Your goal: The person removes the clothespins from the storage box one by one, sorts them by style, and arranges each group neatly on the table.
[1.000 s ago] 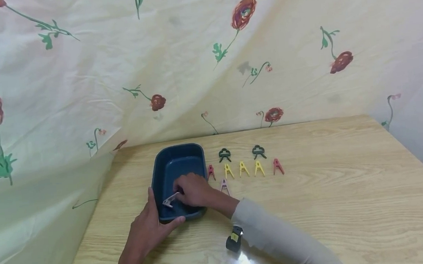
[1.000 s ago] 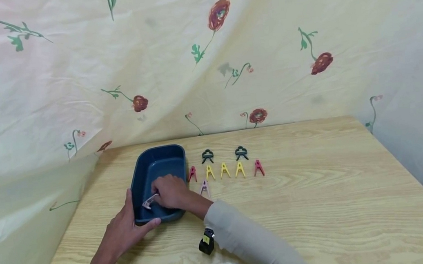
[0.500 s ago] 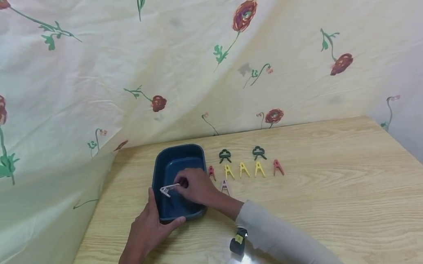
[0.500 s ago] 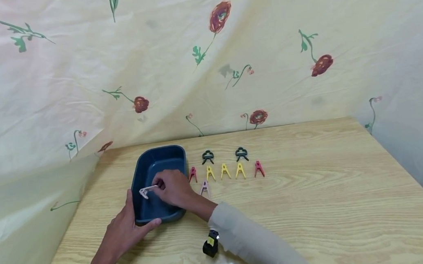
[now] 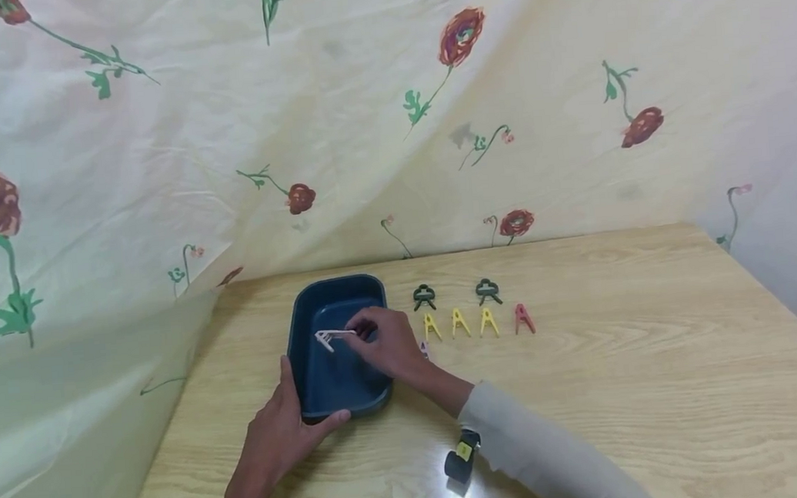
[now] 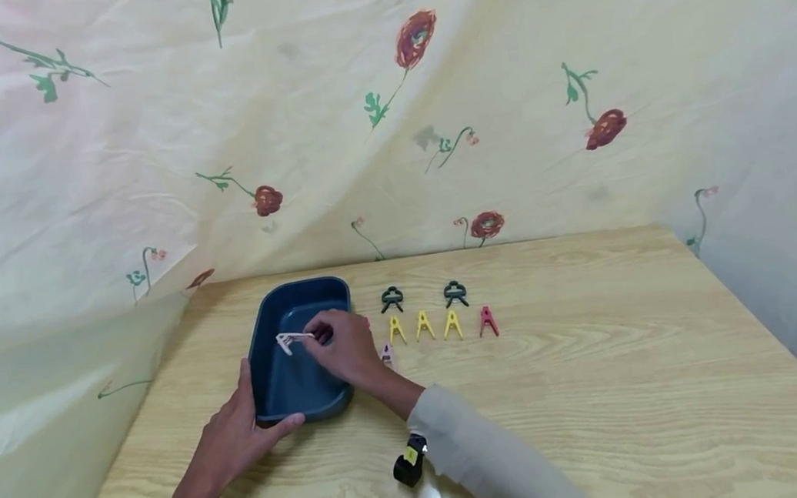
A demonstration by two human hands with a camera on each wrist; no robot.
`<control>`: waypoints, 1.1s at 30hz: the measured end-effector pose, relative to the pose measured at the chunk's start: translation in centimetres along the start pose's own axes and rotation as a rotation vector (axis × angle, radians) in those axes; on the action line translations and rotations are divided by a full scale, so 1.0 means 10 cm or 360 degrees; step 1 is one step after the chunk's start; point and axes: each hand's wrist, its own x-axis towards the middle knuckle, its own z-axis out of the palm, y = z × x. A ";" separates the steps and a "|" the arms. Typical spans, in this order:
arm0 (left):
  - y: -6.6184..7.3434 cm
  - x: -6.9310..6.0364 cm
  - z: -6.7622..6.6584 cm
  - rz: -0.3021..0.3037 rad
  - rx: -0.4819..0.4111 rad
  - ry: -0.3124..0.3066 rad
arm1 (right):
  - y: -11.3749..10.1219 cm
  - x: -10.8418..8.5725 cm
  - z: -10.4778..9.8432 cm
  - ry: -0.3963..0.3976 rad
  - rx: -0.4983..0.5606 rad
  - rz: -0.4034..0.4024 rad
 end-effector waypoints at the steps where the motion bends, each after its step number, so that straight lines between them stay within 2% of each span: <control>1: 0.00 0.00 0.00 -0.0005 -0.0001 -0.0004 | 0.01 -0.01 -0.01 0.0024 0.0014 -0.0003; 10: 0.00 -0.01 0.01 -0.0027 -0.0005 -0.0018 | 0.11 -0.09 -0.11 0.0376 0.0053 -0.0047; 14: 0.00 -0.02 0.01 -0.0022 -0.0010 -0.0024 | 0.16 -0.14 -0.17 0.0483 0.0099 -0.0053; 24: -0.02 -0.04 -0.01 -0.0010 -0.0008 -0.0004 | 0.30 -0.28 -0.32 0.0569 0.0017 -0.0095; 33: -0.01 -0.02 0.00 0.0007 -0.0027 -0.0001 | 0.52 -0.45 -0.52 0.0611 -0.0059 -0.0056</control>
